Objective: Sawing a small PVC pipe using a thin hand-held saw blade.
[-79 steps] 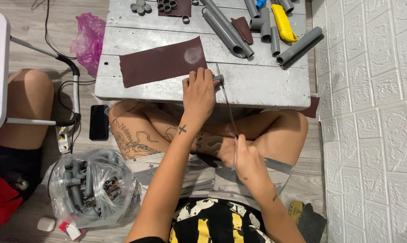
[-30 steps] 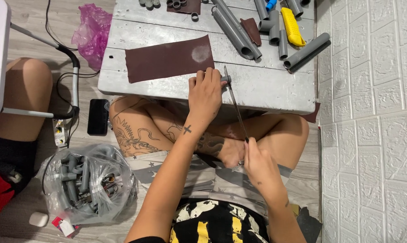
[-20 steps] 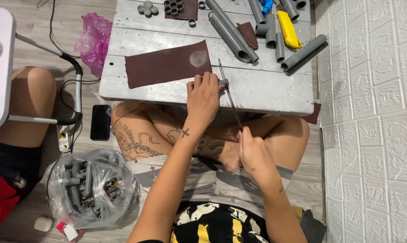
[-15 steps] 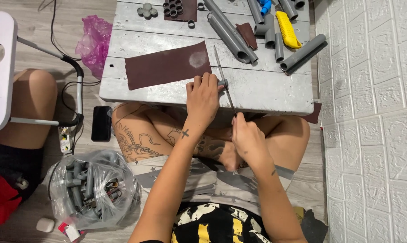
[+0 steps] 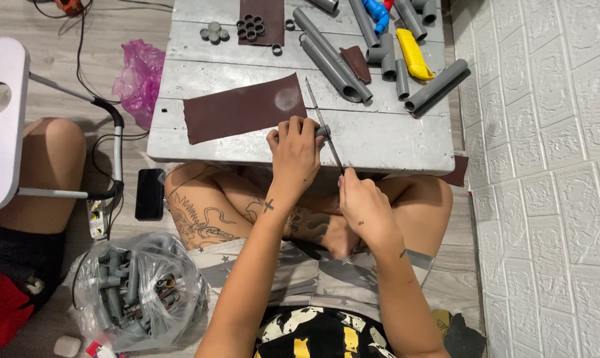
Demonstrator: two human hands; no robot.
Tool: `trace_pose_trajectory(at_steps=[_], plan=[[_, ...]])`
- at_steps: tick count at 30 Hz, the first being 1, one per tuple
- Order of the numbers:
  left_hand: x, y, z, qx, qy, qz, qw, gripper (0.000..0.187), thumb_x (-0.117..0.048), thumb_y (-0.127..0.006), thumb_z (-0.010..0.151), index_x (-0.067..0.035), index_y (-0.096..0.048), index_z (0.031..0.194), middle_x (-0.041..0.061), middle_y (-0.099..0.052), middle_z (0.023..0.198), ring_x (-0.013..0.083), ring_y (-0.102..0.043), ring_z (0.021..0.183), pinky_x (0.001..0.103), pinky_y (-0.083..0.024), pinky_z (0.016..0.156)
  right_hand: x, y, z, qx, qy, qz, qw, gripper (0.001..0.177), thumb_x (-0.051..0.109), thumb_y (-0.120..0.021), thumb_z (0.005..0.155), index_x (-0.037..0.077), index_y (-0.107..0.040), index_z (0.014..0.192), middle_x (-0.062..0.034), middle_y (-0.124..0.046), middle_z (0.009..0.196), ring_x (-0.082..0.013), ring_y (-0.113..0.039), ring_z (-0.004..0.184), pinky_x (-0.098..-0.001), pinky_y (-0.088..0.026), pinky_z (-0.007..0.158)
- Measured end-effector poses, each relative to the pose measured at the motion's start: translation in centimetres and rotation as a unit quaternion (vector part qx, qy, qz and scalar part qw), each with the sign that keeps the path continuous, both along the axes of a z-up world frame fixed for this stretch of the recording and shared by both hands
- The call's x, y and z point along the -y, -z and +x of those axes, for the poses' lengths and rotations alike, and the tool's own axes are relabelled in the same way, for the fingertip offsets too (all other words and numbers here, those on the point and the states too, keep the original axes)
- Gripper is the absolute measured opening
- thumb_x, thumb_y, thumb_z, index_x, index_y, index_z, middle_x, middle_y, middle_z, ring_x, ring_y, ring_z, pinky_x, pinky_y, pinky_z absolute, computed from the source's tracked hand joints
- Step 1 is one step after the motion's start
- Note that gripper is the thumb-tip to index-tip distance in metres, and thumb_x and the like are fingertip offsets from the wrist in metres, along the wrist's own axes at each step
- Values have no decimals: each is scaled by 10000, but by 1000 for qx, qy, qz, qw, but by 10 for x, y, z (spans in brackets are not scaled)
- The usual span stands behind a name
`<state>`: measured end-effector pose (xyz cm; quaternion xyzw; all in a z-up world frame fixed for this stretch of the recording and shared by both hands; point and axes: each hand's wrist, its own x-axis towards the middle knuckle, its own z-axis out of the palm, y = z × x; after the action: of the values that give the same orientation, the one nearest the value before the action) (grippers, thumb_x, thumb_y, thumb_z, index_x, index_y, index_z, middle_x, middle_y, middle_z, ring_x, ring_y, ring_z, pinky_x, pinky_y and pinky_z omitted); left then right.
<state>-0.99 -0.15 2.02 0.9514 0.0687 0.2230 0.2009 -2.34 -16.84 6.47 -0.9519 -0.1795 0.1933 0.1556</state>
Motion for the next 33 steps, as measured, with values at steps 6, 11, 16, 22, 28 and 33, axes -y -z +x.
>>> trace_pose_trajectory(at_steps=[6, 11, 16, 22, 28, 33], plan=[[-3, 22, 10, 44, 5, -17, 999, 191, -307, -615, 1008, -147, -633, 1111, 18, -535, 1032, 236, -528, 1080, 415, -351, 957, -7, -12, -2, -23, 12, 13, 1000, 453, 347, -243, 1095, 30, -564, 1131, -287, -726, 874, -487, -732, 805, -579, -587, 665], [-3, 22, 8, 59, 2, -5, 998, 227, -336, -586, 1034, -144, -679, 1111, 8, -534, 1001, 212, -538, 1063, 391, -351, 948, -10, 5, 0, -14, 15, -2, 1000, 428, 346, -234, 1089, 47, -539, 1118, -269, -712, 856, -492, -730, 817, -591, -587, 695], [-1, 21, 9, 78, -5, 21, 997, 181, -296, -616, 1020, -138, -671, 1090, 23, -524, 1052, 216, -519, 1065, 375, -344, 944, -13, 1, -2, -16, 21, 0, 1000, 399, 298, -238, 1093, 27, -520, 1174, -280, -717, 869, -485, -735, 825, -585, -590, 718], [-1, 17, 8, 60, 12, -3, 998, 233, -277, -675, 985, -144, -662, 1176, 11, -516, 1057, 218, -525, 1078, 400, -338, 955, -13, 3, -4, -19, 18, 9, 1000, 407, 267, -247, 1096, -5, -532, 1201, -286, -722, 851, -474, -739, 785, -575, -593, 679], [-4, 17, 8, 75, 7, -50, 996, 184, -303, -624, 1021, -152, -667, 1115, -6, -539, 986, 196, -555, 1047, 388, -352, 952, -14, 10, -6, 8, 12, 19, 1000, 409, 283, -249, 1094, -2, -521, 1202, -282, -720, 854, -499, -729, 794, -601, -584, 676], [-2, 15, 5, 82, 1, -22, 996, 170, -253, -641, 1015, -134, -696, 1123, 21, -572, 1054, 229, -551, 1096, 407, -403, 958, -16, 11, -8, 14, 24, 26, 999, 397, 269, -263, 1099, -13, -523, 1198, -303, -718, 857, -508, -727, 798, -608, -583, 694]])
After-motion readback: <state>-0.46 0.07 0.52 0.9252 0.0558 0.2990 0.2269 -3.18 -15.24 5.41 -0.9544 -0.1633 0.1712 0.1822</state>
